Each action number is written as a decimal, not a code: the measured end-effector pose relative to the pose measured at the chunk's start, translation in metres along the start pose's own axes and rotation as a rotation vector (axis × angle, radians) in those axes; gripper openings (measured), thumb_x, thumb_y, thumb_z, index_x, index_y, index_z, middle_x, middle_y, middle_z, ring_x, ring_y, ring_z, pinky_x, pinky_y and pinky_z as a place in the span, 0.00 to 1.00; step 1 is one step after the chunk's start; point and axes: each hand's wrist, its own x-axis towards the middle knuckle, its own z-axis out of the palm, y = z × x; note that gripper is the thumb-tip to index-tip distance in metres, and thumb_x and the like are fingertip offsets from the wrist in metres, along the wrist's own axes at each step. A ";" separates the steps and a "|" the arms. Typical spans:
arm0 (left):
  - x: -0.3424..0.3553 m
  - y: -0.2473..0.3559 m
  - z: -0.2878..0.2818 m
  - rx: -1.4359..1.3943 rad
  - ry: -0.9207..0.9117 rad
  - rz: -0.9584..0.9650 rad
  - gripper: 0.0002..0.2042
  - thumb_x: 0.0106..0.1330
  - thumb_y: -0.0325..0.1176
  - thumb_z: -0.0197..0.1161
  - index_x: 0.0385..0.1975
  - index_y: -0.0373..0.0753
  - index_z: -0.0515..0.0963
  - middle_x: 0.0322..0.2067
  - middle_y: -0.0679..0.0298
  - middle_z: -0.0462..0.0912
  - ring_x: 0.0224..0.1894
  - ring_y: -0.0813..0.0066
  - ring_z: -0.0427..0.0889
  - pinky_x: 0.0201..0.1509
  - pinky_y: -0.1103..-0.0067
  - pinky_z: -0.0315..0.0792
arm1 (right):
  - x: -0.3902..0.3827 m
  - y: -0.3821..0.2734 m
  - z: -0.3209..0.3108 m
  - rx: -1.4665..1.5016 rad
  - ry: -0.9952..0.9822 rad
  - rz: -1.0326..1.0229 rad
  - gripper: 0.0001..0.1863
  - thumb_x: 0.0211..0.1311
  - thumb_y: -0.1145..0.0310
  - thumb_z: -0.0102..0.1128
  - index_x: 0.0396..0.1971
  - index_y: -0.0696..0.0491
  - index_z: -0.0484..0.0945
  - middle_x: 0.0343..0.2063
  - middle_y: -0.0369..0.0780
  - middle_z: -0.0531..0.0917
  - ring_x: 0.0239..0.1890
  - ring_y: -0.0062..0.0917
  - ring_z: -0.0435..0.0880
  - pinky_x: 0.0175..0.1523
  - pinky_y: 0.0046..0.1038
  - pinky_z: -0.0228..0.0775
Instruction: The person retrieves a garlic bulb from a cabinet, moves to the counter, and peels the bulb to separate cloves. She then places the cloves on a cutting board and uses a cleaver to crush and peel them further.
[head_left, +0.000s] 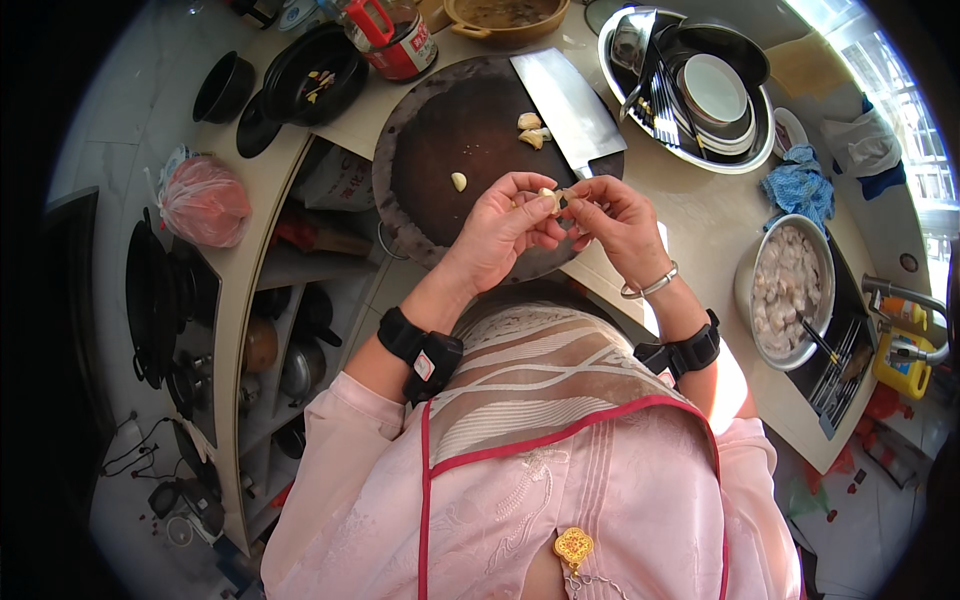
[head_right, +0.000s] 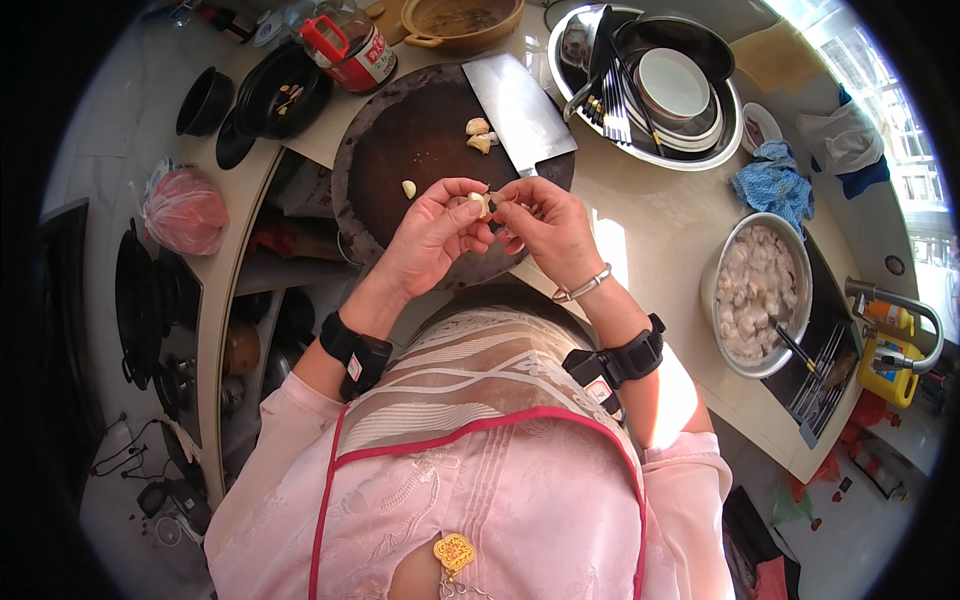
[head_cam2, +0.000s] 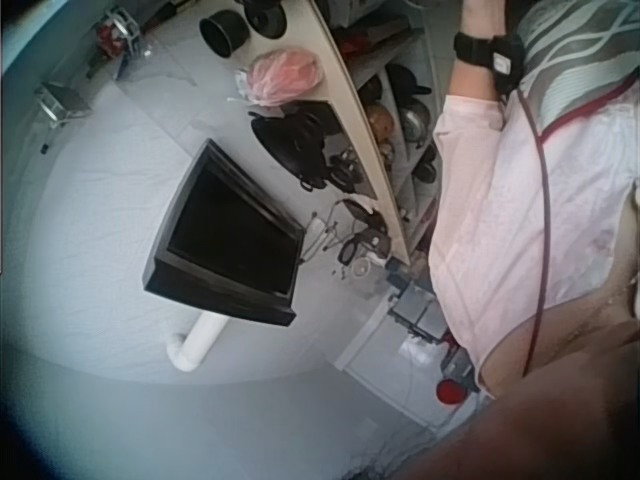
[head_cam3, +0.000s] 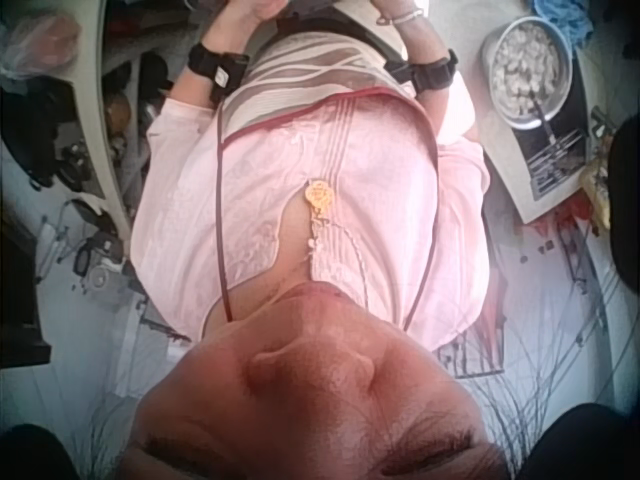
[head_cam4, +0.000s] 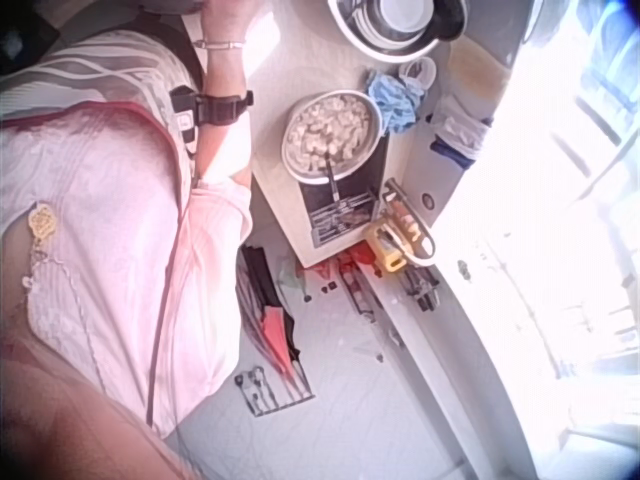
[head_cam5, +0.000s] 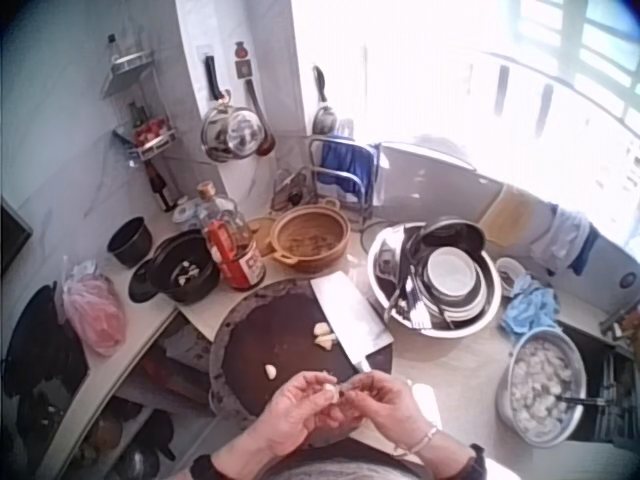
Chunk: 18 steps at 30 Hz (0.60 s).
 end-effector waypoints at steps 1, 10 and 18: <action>0.001 -0.001 -0.001 0.000 0.009 0.003 0.08 0.68 0.29 0.57 0.43 0.37 0.71 0.35 0.63 0.81 0.33 0.78 0.82 0.35 0.84 0.77 | 0.000 0.000 0.000 -0.021 0.001 -0.007 0.07 0.62 0.71 0.60 0.36 0.59 0.78 0.27 0.35 0.82 0.24 0.13 0.78 0.28 0.16 0.73; 0.005 -0.013 -0.003 0.067 0.091 0.083 0.07 0.67 0.29 0.59 0.40 0.38 0.70 0.37 0.63 0.81 0.36 0.77 0.82 0.38 0.83 0.77 | 0.001 0.008 0.006 -0.274 0.070 -0.168 0.08 0.57 0.72 0.62 0.34 0.60 0.79 0.25 0.33 0.81 0.25 0.11 0.74 0.30 0.15 0.66; 0.003 -0.010 0.003 0.275 0.083 0.113 0.07 0.65 0.29 0.61 0.38 0.36 0.72 0.35 0.63 0.81 0.35 0.79 0.81 0.38 0.83 0.77 | -0.002 0.009 0.005 -0.290 0.078 -0.108 0.06 0.56 0.74 0.60 0.32 0.60 0.79 0.20 0.31 0.79 0.21 0.10 0.73 0.26 0.14 0.63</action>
